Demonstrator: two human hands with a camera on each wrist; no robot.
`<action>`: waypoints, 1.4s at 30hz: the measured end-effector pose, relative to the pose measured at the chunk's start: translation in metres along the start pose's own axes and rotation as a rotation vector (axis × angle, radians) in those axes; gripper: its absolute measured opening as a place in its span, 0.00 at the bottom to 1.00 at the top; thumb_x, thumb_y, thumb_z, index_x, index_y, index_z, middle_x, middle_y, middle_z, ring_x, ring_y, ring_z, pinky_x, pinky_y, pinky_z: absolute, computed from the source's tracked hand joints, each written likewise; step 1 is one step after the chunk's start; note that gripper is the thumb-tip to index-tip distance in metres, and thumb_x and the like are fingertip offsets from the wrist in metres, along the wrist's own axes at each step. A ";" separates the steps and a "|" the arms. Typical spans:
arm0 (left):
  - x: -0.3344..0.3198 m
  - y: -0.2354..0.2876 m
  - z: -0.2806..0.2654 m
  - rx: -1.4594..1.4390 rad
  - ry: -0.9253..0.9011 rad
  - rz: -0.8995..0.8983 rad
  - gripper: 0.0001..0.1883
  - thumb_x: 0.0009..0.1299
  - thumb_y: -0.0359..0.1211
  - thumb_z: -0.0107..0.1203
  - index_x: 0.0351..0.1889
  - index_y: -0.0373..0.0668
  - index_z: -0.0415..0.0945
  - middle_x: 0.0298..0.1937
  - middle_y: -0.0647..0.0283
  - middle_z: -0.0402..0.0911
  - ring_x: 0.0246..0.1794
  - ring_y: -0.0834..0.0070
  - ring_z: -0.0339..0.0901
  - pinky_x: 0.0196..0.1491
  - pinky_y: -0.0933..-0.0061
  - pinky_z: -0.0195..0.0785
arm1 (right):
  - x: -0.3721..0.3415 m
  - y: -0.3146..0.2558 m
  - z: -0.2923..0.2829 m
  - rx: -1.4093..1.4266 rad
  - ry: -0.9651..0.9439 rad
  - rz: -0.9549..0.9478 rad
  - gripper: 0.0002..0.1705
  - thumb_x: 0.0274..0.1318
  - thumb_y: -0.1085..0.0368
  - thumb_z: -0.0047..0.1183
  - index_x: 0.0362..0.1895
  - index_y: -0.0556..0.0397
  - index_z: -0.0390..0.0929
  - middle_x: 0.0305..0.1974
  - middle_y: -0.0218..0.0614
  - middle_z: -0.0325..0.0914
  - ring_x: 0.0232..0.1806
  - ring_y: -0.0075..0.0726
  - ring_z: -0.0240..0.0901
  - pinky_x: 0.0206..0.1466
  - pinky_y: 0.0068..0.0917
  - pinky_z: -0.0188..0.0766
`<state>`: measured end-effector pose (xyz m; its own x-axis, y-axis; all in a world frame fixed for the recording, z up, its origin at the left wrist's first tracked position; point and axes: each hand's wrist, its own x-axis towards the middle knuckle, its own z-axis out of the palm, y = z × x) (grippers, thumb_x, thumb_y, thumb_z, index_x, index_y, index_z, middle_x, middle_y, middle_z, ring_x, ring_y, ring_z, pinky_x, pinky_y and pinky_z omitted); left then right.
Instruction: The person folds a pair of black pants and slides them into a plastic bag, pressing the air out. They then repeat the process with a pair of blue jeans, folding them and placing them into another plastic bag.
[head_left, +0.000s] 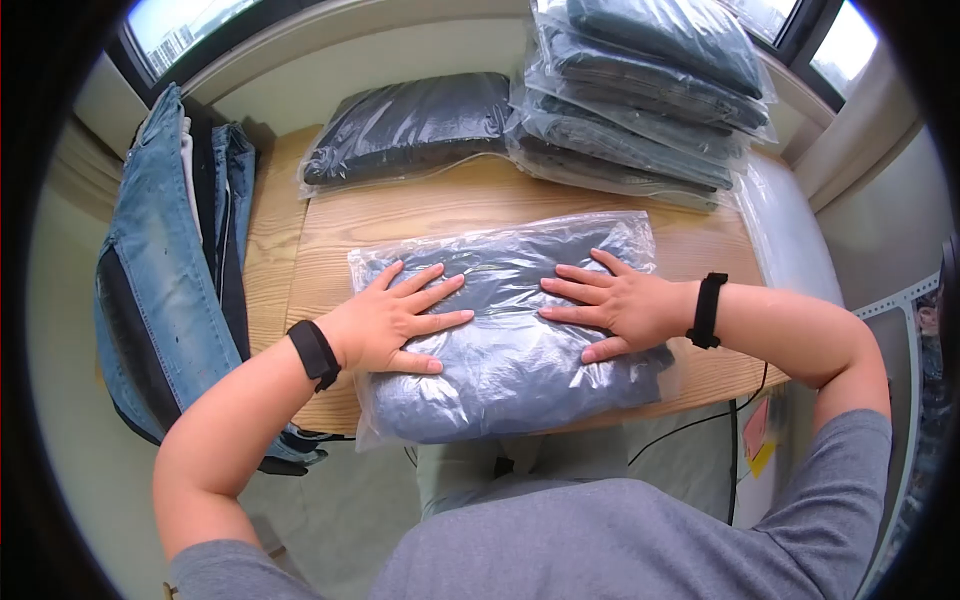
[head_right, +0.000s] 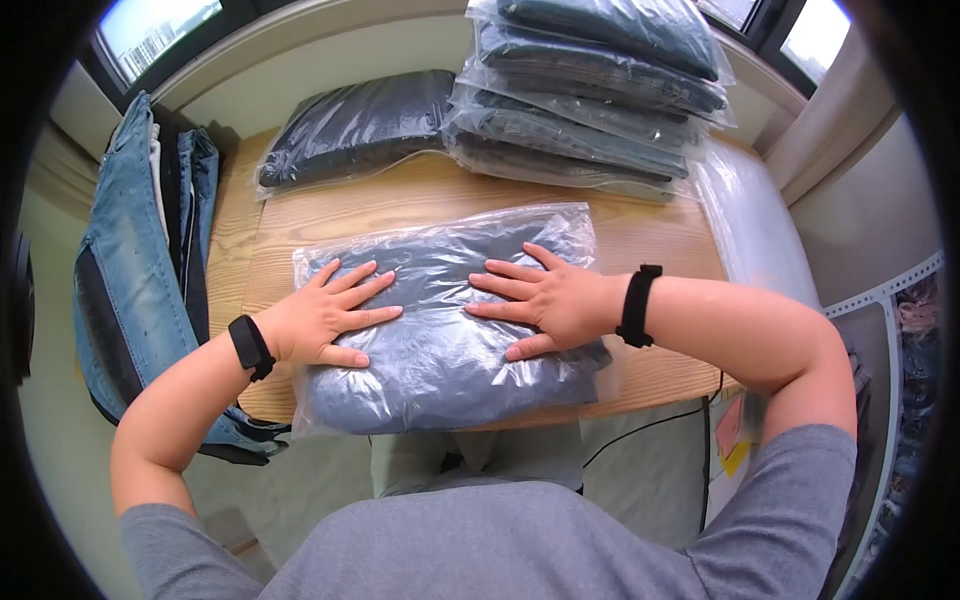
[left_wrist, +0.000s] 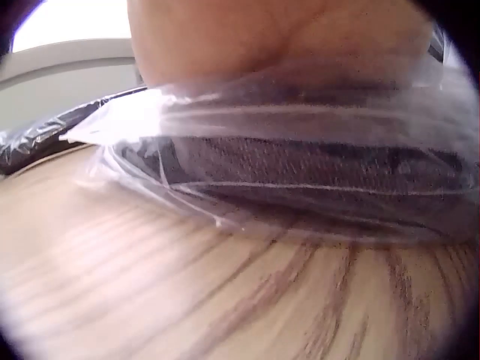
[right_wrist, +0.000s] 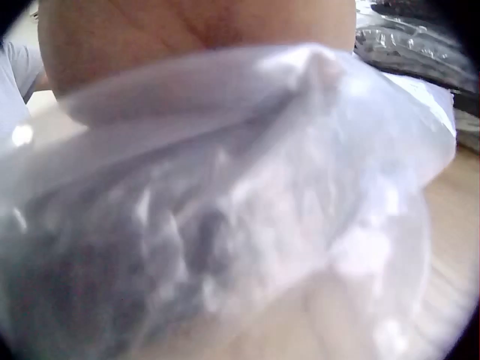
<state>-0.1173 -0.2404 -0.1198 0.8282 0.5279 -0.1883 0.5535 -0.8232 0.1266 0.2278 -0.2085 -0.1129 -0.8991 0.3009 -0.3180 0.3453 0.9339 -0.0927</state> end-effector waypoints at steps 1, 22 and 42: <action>0.001 -0.003 0.005 -0.031 -0.004 -0.009 0.37 0.64 0.65 0.39 0.68 0.60 0.59 0.74 0.56 0.47 0.74 0.53 0.41 0.69 0.40 0.32 | 0.001 0.002 0.007 0.016 0.015 0.018 0.41 0.60 0.30 0.27 0.72 0.31 0.47 0.73 0.39 0.40 0.75 0.46 0.32 0.72 0.58 0.29; -0.017 -0.014 -0.022 -0.479 0.397 -0.112 0.27 0.64 0.41 0.57 0.63 0.53 0.68 0.71 0.58 0.56 0.74 0.59 0.45 0.71 0.55 0.40 | 0.014 -0.005 -0.069 0.578 -0.141 0.162 0.31 0.60 0.43 0.48 0.60 0.49 0.70 0.64 0.46 0.62 0.70 0.48 0.50 0.70 0.43 0.47; -0.012 -0.088 0.067 -1.334 0.937 -0.950 0.09 0.70 0.33 0.50 0.32 0.37 0.75 0.25 0.66 0.77 0.20 0.80 0.71 0.22 0.80 0.67 | 0.284 0.000 -0.045 0.744 0.521 0.375 0.14 0.47 0.60 0.56 0.36 0.52 0.84 0.28 0.44 0.81 0.28 0.39 0.79 0.35 0.32 0.74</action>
<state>-0.1814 -0.1883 -0.1936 -0.2342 0.9557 -0.1784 0.1101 0.2083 0.9718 -0.0400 -0.1145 -0.1610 -0.6412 0.7673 -0.0085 0.5528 0.4542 -0.6987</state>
